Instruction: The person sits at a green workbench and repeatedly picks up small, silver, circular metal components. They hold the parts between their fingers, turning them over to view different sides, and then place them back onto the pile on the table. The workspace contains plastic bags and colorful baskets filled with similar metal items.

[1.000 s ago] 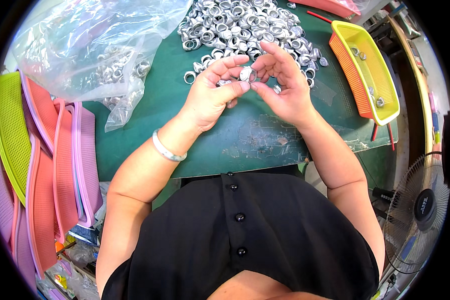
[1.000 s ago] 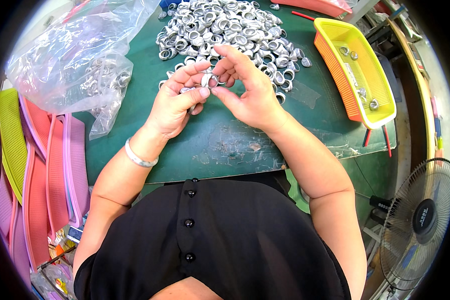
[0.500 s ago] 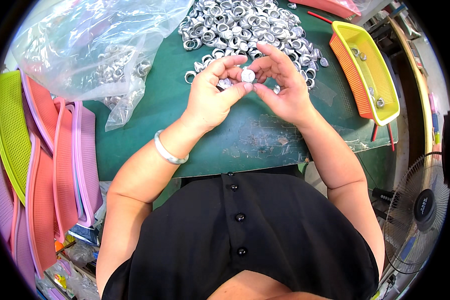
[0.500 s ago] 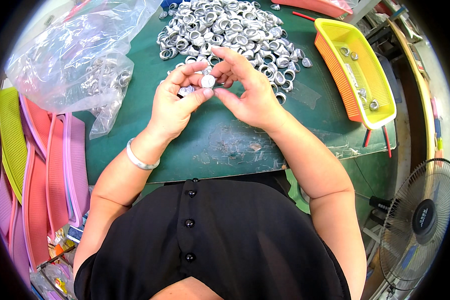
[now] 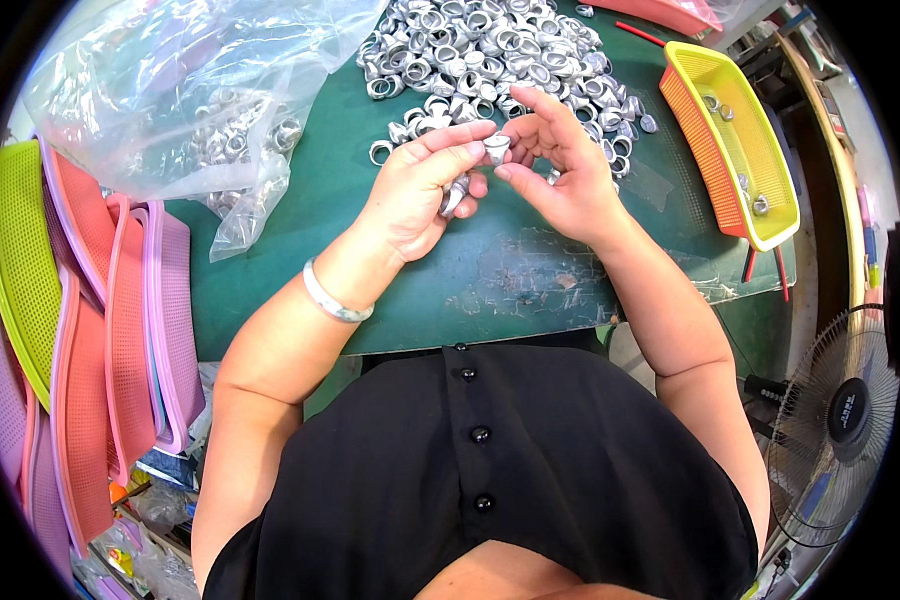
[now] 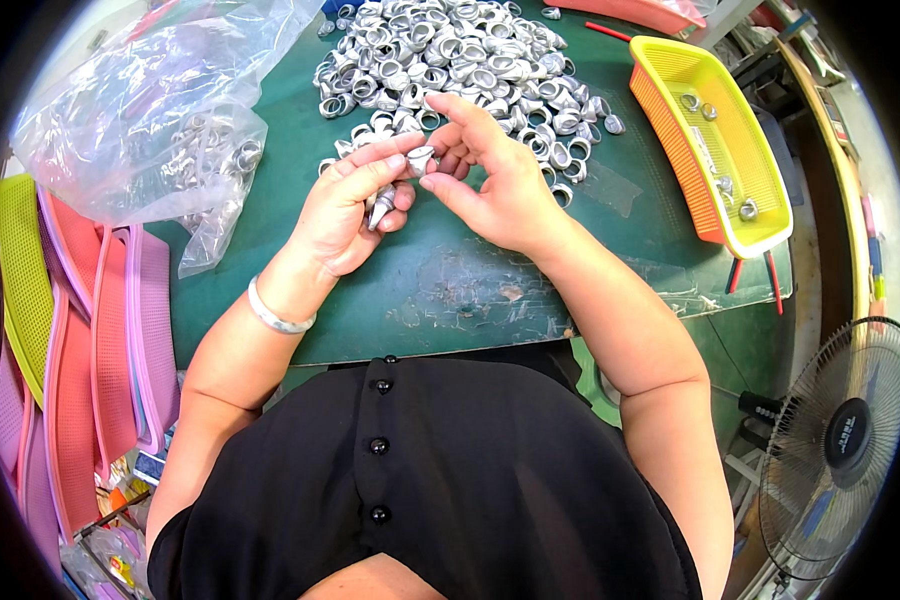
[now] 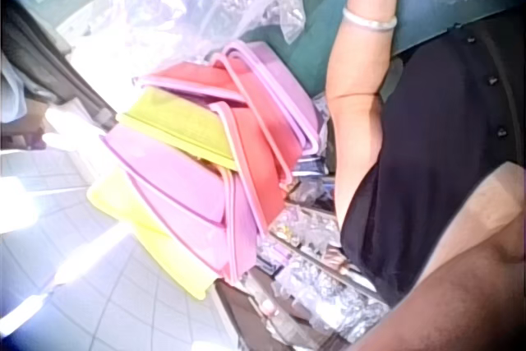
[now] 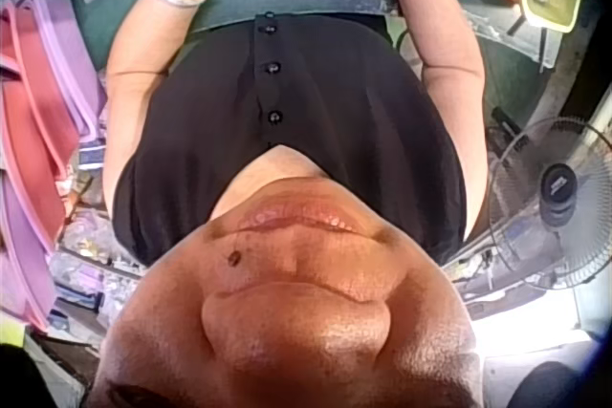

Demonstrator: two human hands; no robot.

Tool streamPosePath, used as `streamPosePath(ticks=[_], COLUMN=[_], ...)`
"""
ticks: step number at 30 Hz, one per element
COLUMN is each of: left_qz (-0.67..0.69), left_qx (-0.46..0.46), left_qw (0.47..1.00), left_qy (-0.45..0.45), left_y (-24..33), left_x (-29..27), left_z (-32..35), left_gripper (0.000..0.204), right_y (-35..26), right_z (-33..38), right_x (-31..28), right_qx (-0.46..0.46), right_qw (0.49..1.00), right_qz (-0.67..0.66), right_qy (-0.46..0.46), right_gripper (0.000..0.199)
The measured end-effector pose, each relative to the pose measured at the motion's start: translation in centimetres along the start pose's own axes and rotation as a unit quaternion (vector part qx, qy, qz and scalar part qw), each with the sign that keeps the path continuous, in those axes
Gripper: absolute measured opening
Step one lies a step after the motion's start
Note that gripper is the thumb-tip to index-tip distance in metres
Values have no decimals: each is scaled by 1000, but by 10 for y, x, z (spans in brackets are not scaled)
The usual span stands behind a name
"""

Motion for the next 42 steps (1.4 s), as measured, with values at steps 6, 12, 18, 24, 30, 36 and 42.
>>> streamPosePath(ticks=[6, 12, 18, 24, 30, 36, 42], left_qz=[-5, 0, -5, -9, -16, -14, -24], left_qx=[-8, -14, -1, -3, 4, 13, 19], left_qw=[1000, 1000, 1000, 1000, 999, 998, 998], left_qy=[6, 11, 13, 23, 35, 52, 54], left_y=[-2, -4, -2, -3, -3, -2, -3], left_x=[0, -2, -4, -4, -7, -9, -9], left_z=[0, -1, -1, -1, -1, -1, -1], left_gripper=[30, 30, 31, 28, 25, 24, 25], right_y=[6, 15, 17, 16, 10, 2, -5], right_z=[1, 2, 2, 3, 1, 2, 1], right_x=[1, 4, 6, 5, 5, 4, 5], right_qx=[44, 87, 100, 81, 57, 22, 8], right_qw=[999, 994, 992, 996, 998, 993, 992], right_qz=[-12, -60, -71, -29, 27, 117, 128], right_qy=[-15, -15, -14, -12, -10, -12, -9], right_gripper=[64, 62, 59, 60, 59, 64, 65])
Point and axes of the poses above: each hand's wrist, its own z-axis away from the middle knuckle, its own x-axis out of the palm, y = z × x, the point moved 9 cm from there along -z, towards the middle knuckle, and after that the axes turned 11 degrees about z, right-handed, at the moved point
